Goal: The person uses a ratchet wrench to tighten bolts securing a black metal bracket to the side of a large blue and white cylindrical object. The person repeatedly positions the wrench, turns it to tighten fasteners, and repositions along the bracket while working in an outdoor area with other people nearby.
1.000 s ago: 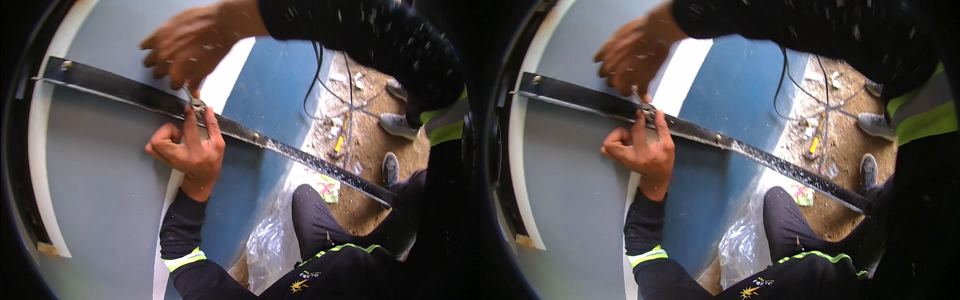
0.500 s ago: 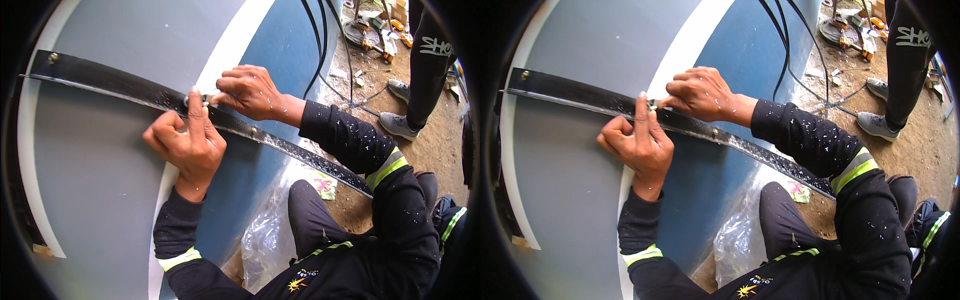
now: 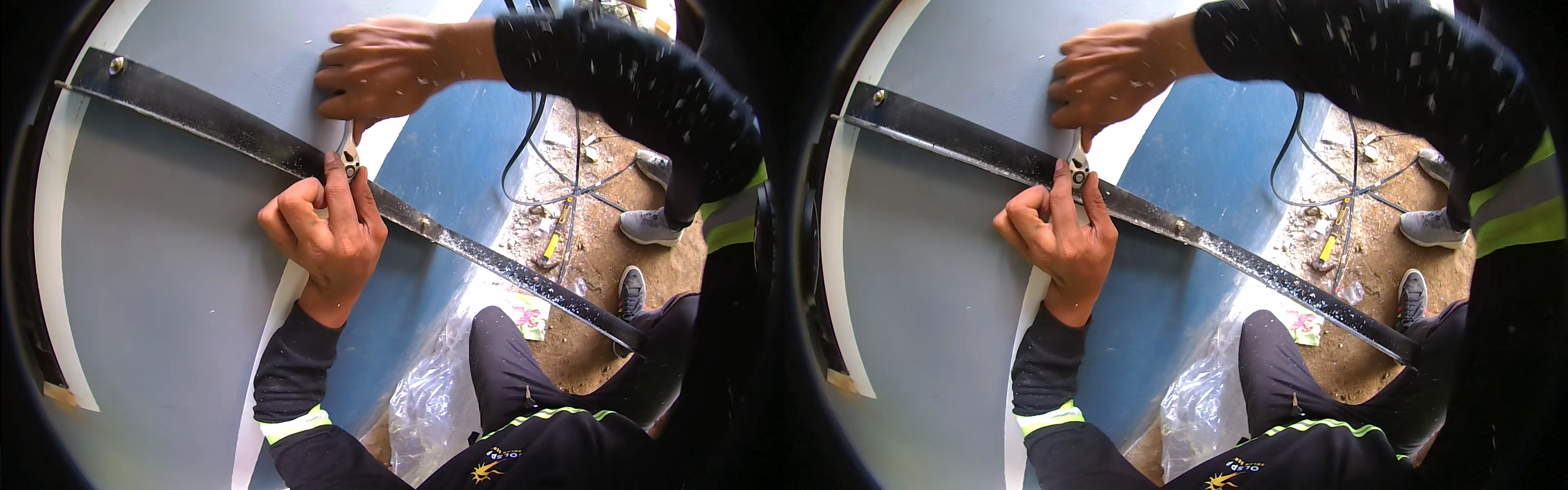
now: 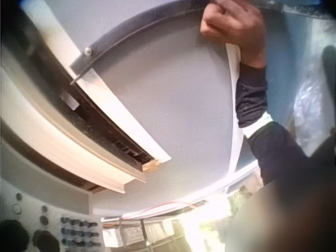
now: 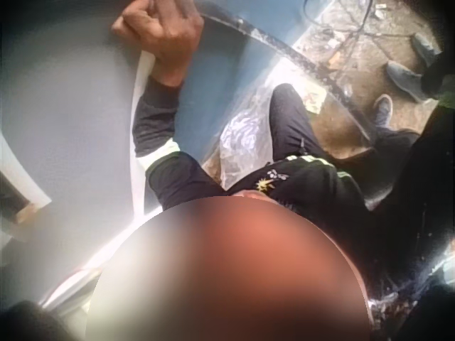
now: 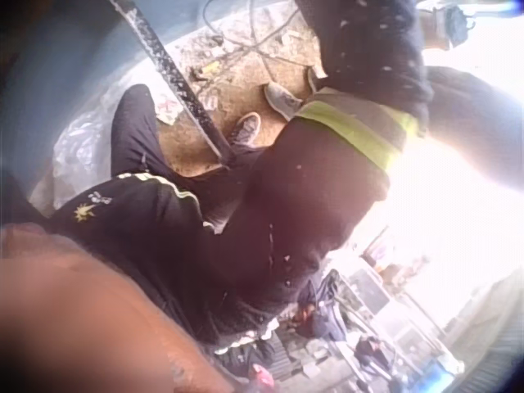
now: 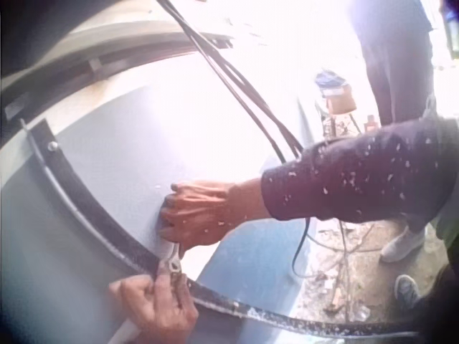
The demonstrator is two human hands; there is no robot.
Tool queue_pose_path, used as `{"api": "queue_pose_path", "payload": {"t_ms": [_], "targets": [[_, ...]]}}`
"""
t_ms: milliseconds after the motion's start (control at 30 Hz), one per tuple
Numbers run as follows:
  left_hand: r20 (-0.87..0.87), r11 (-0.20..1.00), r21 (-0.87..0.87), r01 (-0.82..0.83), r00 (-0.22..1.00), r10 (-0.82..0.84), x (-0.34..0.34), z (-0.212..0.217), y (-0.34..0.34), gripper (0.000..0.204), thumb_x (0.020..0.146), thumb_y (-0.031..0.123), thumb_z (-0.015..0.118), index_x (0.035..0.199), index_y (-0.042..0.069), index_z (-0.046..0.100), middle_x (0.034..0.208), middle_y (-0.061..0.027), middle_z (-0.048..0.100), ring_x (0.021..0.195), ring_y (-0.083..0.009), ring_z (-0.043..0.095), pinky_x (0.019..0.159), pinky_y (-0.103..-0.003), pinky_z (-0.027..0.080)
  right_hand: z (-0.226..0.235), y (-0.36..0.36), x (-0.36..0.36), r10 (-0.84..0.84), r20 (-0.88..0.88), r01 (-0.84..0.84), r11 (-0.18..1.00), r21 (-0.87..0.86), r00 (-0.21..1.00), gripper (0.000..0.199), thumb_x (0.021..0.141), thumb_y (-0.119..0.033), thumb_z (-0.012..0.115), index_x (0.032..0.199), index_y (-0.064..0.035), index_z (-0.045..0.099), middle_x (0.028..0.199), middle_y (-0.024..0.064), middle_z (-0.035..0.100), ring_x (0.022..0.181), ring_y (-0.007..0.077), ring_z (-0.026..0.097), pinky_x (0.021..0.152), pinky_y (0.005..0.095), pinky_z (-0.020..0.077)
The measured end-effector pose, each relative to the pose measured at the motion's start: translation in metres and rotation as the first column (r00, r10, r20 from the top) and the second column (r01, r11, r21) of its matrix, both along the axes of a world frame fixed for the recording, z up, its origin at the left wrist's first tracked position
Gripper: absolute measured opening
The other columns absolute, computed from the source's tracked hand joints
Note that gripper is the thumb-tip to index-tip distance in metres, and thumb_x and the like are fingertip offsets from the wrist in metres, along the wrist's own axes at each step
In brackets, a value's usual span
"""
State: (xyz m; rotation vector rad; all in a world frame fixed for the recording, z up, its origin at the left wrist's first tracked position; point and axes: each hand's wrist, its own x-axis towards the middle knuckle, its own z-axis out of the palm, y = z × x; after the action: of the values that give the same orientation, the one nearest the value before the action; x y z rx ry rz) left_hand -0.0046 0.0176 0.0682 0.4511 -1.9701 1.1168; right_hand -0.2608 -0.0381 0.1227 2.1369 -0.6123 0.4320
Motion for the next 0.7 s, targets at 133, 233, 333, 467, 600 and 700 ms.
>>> {"api": "queue_pose_path", "payload": {"t_ms": [133, 233, 333, 467, 600, 700], "targets": [[0.030, 0.996, 0.083, -0.008, 1.000, 0.005, -0.001, 0.002, 0.004, 0.027, 0.091, 0.009, 0.079, 0.116, 0.001, 0.083, 0.097, -0.0054, 0.051, 0.095, -0.0270, 0.044, 0.083, -0.041, 0.041, -0.062, 0.015, 0.007, -0.007, 0.381, 0.013, 1.000, -0.012, 0.924, 0.045, 0.103, -0.054, 0.071, 0.108, -0.0092, 0.065, 0.081, 0.0067, 0.068, 0.080, 0.0247, 0.076, 0.063, 0.0398, 0.0581], [0.082, 0.991, 0.125, -0.041, 0.996, 0.030, 0.000, 0.004, 0.007, 0.034, 0.087, 0.003, 0.072, 0.120, 0.004, 0.082, 0.098, -0.0055, 0.051, 0.095, -0.0282, 0.045, 0.084, -0.044, 0.041, -0.122, 0.044, 0.062, -0.225, 0.737, -0.066, 0.937, 0.344, 0.638, 0.038, 0.103, -0.036, 0.074, 0.104, -0.0030, 0.056, 0.084, 0.0179, 0.068, 0.076, 0.0370, 0.075, 0.058, 0.0475, 0.0563], [0.124, 0.993, 0.100, -0.070, 0.991, 0.058, 0.002, 0.004, 0.012, 0.037, 0.088, 0.004, 0.076, 0.124, 0.007, 0.083, 0.099, -0.0076, 0.050, 0.097, -0.0299, 0.045, 0.087, -0.042, 0.042, -0.162, 0.053, 0.107, -0.148, 0.933, -0.138, 0.970, 0.202, 0.328, 0.036, 0.102, -0.029, 0.077, 0.102, -0.0010, 0.054, 0.083, 0.0213, 0.067, 0.074, 0.0408, 0.073, 0.060, 0.0503, 0.0547], [0.081, 0.997, 0.048, -0.054, 0.996, 0.050, 0.004, 0.007, 0.015, 0.028, 0.092, 0.010, 0.078, 0.119, 0.008, 0.082, 0.109, -0.0076, 0.057, 0.104, -0.0313, 0.049, 0.093, -0.044, 0.045, -0.148, 0.044, 0.082, -0.198, 0.849, -0.035, 0.969, 0.246, 0.489, 0.022, 0.096, -0.019, 0.071, 0.098, -0.0029, 0.057, 0.086, 0.0178, 0.068, 0.082, 0.0380, 0.071, 0.076, 0.0509, 0.0546], [0.051, 0.996, -0.058, -0.066, 0.996, 0.069, -0.002, 0.010, 0.011, 0.022, 0.099, 0.024, 0.081, 0.114, 0.008, 0.082, 0.122, -0.0051, 0.065, 0.111, -0.0304, 0.054, 0.095, -0.045, 0.044, -0.063, 0.028, 0.028, 0.060, 0.544, 0.091, 0.965, -0.246, 0.837, 0.016, 0.094, -0.020, 0.066, 0.097, -0.0062, 0.058, 0.088, 0.0120, 0.062, 0.094, 0.0313, 0.066, 0.086, 0.0469, 0.0502], [0.015, 0.996, -0.075, -0.054, 0.998, 0.055, -0.004, 0.011, 0.010, 0.025, 0.104, 0.029, 0.078, 0.109, 0.005, 0.081, 0.121, -0.0034, 0.067, 0.113, -0.0282, 0.056, 0.095, -0.046, 0.042, -0.012, 0.013, 0.025, 0.047, 0.254, 0.048, 0.934, -0.355, 0.966, 0.016, 0.093, -0.019, 0.066, 0.097, -0.0064, 0.058, 0.088, 0.0116, 0.060, 0.094, 0.0305, 0.064, 0.086, 0.0456, 0.0495]]}}
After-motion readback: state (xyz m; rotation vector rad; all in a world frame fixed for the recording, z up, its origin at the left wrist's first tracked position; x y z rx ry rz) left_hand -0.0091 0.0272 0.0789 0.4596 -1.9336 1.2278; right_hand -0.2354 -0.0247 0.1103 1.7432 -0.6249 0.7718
